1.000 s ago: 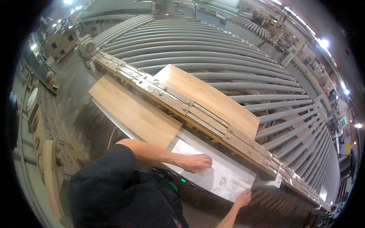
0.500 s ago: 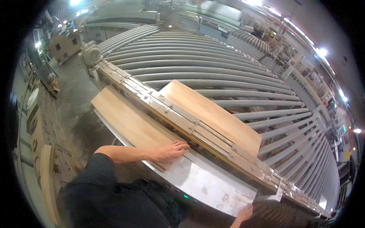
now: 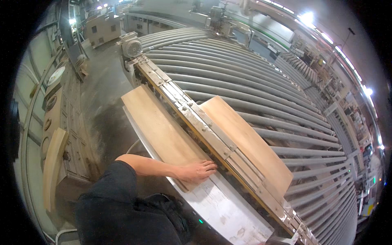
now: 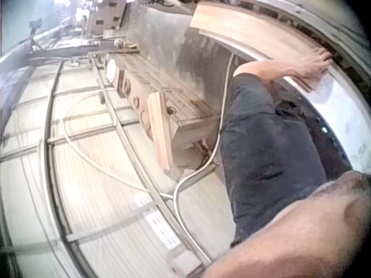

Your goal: The person picks up a wooden board and feeds it into an edge-banding machine, then monitors the board as it moves along the conveyor rollers.

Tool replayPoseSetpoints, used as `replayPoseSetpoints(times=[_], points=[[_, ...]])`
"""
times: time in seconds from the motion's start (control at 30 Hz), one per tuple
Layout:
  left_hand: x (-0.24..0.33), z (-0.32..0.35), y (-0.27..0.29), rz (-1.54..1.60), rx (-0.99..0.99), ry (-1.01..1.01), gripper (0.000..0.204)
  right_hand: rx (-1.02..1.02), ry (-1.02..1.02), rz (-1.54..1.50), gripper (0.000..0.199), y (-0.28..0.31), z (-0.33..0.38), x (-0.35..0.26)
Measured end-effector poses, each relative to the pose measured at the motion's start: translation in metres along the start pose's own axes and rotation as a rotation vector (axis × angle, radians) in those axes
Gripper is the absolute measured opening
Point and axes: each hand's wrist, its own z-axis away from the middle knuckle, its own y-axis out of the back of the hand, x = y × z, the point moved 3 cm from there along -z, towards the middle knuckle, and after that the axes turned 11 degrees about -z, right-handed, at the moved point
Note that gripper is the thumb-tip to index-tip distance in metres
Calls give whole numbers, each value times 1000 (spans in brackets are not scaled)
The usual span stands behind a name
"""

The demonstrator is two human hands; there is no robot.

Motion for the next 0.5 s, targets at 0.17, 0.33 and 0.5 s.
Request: replayPoseSetpoints(times=[0.17, 0.33, 0.5], points=[[2, 5, -13, 22, 39, 21, 40, 14, 197, 144, 25, 15, 8, -18], [10, 5, -9, 8, 21, 1, 40, 200, 420, 341, 26, -27, -6, 50], [4, 13, -12, 30, -32, 4, 43, 54, 344, 224, 23, -17, -7, 9]])
